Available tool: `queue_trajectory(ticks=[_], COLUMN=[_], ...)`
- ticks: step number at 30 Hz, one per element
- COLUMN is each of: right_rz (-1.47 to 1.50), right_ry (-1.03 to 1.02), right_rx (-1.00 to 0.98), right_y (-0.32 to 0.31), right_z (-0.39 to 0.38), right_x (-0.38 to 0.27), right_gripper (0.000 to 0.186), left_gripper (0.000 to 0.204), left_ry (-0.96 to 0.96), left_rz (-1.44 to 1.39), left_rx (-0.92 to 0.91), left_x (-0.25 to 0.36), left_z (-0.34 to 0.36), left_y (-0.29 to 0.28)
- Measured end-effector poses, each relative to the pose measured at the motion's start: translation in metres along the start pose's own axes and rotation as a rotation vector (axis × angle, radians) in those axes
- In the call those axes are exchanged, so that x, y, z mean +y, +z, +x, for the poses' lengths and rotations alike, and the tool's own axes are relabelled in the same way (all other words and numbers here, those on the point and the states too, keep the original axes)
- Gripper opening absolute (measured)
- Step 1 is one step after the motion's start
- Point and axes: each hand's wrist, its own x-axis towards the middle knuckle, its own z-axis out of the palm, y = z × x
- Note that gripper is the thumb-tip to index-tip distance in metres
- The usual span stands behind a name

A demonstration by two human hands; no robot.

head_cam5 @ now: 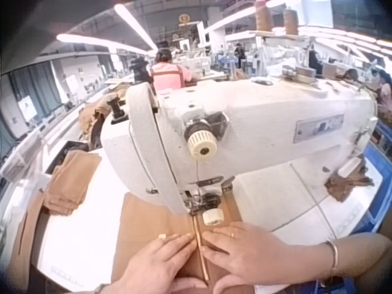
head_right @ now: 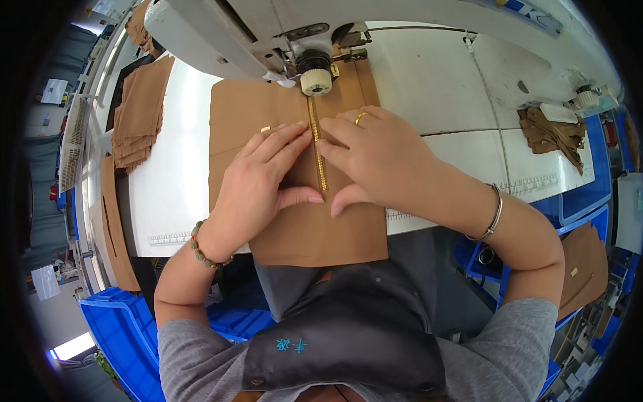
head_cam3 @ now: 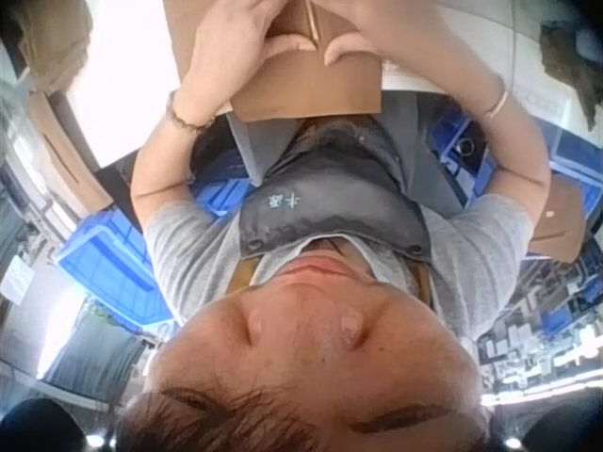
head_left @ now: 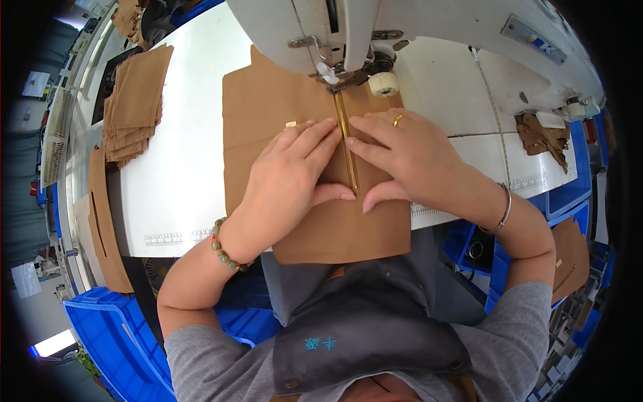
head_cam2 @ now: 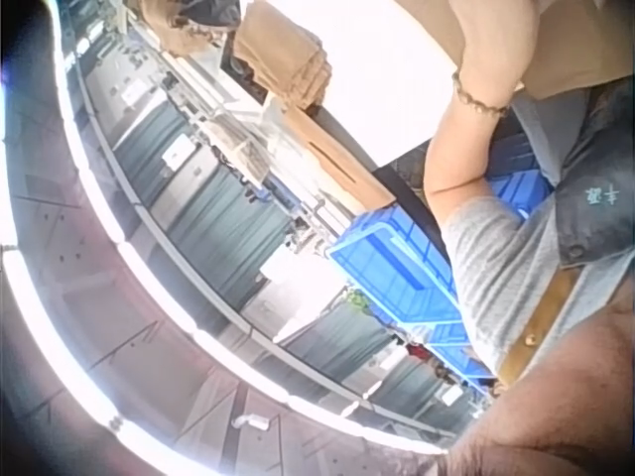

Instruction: Sewing a zipper onto a leather panel using an industrial sewing machine.

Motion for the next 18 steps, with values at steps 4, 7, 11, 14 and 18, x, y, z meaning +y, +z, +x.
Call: queue_trajectory(ticks=[4,7,11,14,18], right_rz=[-0.034,-0.044,-0.056,-0.071,-0.091], right_ry=[0.026,0.058,0.129,0.091,0.082], right_rx=[-0.005,-0.011,-0.034,0.029,0.023], right_y=[0.003,0.005,0.007,0.009,0.010], right_z=[0.006,0.011,0.017,0.021,0.021], right_x=[0.011,0.018,0.024,0.029,0.030], right_gripper=[0.081,0.081,0.081,0.081,0.080], left_gripper=[0.081,0.080,0.081,0.080,0.079], left_ry=[0.005,0.014,0.011,0.004,0.002], left_rz=[-0.005,-0.003,-0.025,-0.044,-0.049], left_rx=[0.022,0.026,0.030,0.068,0.063], left_x=[-0.012,-0.021,-0.031,-0.035,-0.037], left_z=[0.010,0.018,0.028,0.031,0.030], left_y=[0.001,0.001,0.002,0.003,0.005])
